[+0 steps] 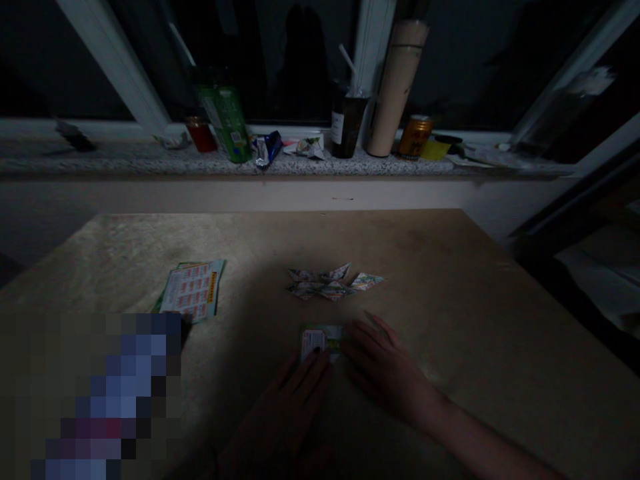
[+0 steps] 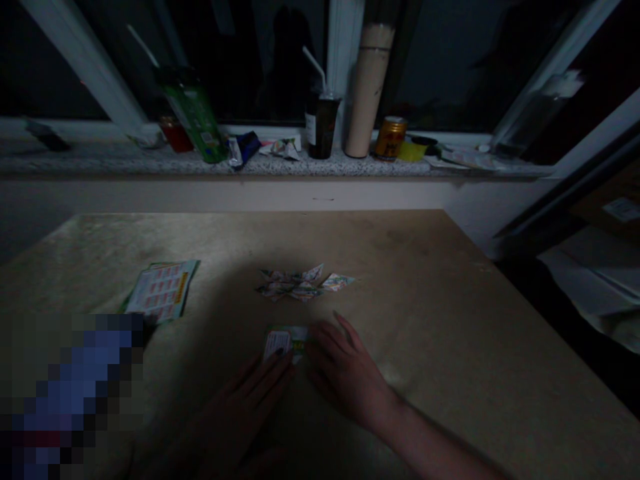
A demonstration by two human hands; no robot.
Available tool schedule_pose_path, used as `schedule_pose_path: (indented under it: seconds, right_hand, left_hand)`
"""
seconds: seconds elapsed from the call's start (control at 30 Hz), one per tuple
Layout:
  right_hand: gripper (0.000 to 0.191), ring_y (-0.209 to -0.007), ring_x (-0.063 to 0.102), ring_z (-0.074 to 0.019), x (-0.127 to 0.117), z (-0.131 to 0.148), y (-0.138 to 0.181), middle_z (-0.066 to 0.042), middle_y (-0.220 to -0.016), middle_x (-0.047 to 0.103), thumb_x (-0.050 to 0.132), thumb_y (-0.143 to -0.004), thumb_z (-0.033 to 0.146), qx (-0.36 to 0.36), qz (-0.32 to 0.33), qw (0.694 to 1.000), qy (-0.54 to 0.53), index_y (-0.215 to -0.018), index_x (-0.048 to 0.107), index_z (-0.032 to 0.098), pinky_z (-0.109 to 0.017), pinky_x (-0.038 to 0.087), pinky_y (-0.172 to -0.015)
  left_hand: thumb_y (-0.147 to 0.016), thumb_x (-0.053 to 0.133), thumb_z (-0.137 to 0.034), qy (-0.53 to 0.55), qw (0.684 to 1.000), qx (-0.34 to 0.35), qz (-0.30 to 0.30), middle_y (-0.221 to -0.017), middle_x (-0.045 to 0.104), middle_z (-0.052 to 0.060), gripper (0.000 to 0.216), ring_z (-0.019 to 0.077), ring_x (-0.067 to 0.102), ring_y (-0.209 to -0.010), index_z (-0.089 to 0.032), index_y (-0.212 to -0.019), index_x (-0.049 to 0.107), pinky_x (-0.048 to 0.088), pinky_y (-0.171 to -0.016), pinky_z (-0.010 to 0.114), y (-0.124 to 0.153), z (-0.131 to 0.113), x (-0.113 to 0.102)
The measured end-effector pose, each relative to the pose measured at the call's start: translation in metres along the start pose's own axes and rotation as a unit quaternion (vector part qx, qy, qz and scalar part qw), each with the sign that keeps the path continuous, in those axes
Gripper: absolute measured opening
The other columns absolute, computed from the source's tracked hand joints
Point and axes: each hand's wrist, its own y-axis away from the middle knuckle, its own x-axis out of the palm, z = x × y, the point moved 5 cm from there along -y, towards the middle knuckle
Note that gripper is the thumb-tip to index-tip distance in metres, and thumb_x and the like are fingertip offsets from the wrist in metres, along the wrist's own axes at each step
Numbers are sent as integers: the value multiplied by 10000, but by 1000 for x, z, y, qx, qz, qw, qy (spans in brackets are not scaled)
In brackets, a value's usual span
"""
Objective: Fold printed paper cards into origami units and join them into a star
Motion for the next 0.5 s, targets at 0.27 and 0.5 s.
schedule_pose_path:
  seconds: [0.27, 0.5]
  right_hand:
    - [470, -1310, 329, -211, 7, -2, 0, -43, -1402, 415, 462, -900, 303, -4, 65, 997, -35, -1353, 381, 208, -484, 253, -1094]
    - [477, -1285, 371, -214, 7, -3, 0, -24, -1373, 457, 472, -896, 293, -3, 51, 998, -27, -1358, 370, 233, -503, 241, -1090]
  left_hand:
    - [-846, 462, -483, -9, 1000, 12, -5, -1501, 170, 97, 766, 258, 167, -1361, -123, -1443, 144, 137, -1094, 426, -1, 3, 2]
    - [-877, 416, -489, 0, 1000, 2, -11, -1503, 154, 106, 737, 253, 165, -1364, -142, -1449, 108, 131, -1101, 430, -4, 8, -2]
